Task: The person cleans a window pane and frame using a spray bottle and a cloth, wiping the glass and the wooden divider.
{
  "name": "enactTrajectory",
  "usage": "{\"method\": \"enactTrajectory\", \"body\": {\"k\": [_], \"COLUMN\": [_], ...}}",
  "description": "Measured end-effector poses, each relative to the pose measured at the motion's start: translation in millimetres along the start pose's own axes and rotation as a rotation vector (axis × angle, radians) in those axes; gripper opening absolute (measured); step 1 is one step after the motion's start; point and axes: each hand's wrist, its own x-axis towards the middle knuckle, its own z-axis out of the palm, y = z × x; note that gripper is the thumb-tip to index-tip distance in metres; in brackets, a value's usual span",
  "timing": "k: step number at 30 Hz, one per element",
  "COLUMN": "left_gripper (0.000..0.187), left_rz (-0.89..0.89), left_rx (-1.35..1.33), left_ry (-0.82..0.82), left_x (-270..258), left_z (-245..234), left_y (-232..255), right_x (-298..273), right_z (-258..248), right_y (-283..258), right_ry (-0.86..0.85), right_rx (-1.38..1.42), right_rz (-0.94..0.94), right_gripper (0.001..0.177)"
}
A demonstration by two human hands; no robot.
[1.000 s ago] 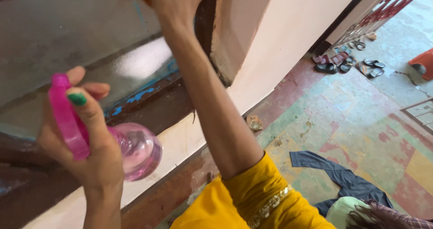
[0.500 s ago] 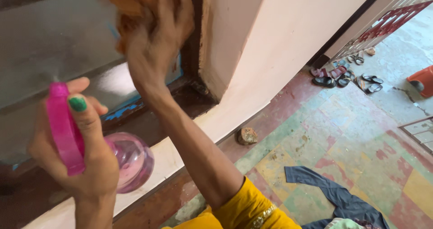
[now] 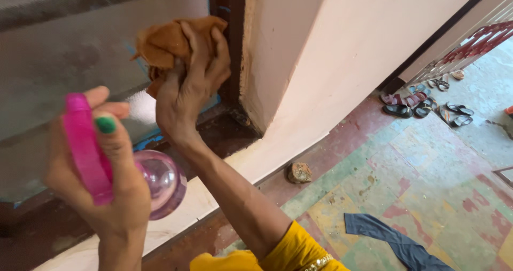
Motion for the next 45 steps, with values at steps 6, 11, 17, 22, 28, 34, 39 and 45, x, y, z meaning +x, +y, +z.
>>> {"method": "enactTrajectory", "body": {"k": [6,11,17,22,28,34,39,45], "left_gripper": [0.06,0.058,0.042,0.03,0.03,0.03,0.032,0.032], "left_rz": [-0.087,-0.08,-0.022,-0.078,-0.068,-0.048,0.023,-0.108], "left_rx": [-0.004,-0.013,-0.02,-0.046,0.065,0.048,0.092,0.064], "left_ry": [0.048,0.11,0.121,0.187,0.217,0.201,0.195,0.206], "left_x": [-1,1,-1,-5,0,7,7,8], "left_z": [10,15,6,3,-5,-19,-21,-26], "left_y": [4,-1,0,-6,19,20,19,20], "right_x": [57,63,13,53,69,-15,10,38], "right_z": [20,16,-2,25,37,18,20,37], "right_y": [-2,8,-1,-9,-15,-24,-30,-42], "right_ry": [0.017,-0.09,-0.045,-0.03,-0.146,0.031,-0.012,0.008], "right_rx": [-0.049,-0.012,0.034,-0.104,-0.018,0.029,-0.008,0.16], "right_rz": [-0.124,-0.131,-0.085,-0.254,-0.064,-0.024,-0.073,0.0], "right_gripper": [0.037,0.019,0.04,0.025,0.013,0.045,0.054,0.043]}}
